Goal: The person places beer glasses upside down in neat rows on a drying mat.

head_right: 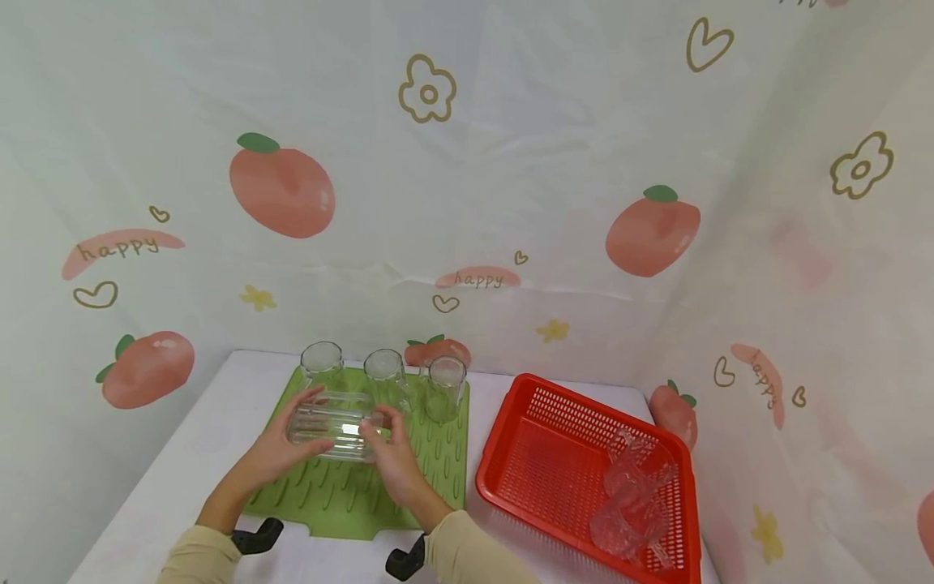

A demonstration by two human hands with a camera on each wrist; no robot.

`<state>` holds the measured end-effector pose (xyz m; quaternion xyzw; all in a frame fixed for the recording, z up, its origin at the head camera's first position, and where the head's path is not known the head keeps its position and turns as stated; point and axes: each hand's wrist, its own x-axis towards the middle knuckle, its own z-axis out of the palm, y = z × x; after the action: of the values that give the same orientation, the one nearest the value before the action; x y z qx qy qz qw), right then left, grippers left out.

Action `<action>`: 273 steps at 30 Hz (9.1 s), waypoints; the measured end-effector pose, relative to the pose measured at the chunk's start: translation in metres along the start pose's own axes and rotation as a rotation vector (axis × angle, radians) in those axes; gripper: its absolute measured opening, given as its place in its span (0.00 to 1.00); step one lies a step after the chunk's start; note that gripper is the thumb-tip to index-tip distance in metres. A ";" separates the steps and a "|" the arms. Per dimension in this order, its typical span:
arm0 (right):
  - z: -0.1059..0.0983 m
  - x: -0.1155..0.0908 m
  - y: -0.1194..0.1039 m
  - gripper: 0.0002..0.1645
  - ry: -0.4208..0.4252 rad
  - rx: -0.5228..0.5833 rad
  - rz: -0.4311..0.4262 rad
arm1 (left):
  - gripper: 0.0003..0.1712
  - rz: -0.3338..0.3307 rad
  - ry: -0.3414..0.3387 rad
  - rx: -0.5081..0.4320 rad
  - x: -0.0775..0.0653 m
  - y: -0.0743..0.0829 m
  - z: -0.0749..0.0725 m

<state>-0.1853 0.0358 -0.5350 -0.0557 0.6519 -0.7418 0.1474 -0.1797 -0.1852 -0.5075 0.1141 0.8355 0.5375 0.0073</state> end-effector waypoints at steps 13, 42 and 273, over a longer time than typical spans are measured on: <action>-0.005 -0.003 0.002 0.45 -0.090 -0.219 -0.030 | 0.44 0.019 0.081 -0.010 0.002 0.000 -0.003; -0.035 -0.016 -0.023 0.52 0.066 -1.080 -0.194 | 0.45 0.096 0.287 0.202 0.000 -0.006 -0.020; -0.351 -0.152 -0.098 0.74 0.282 -1.297 0.362 | 0.73 -0.306 -0.063 0.567 -0.025 -0.112 -0.008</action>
<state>-0.1520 0.4246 -0.4727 0.0742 0.9761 -0.1656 0.1198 -0.1770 -0.2419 -0.6072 0.0012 0.9588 0.2721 0.0815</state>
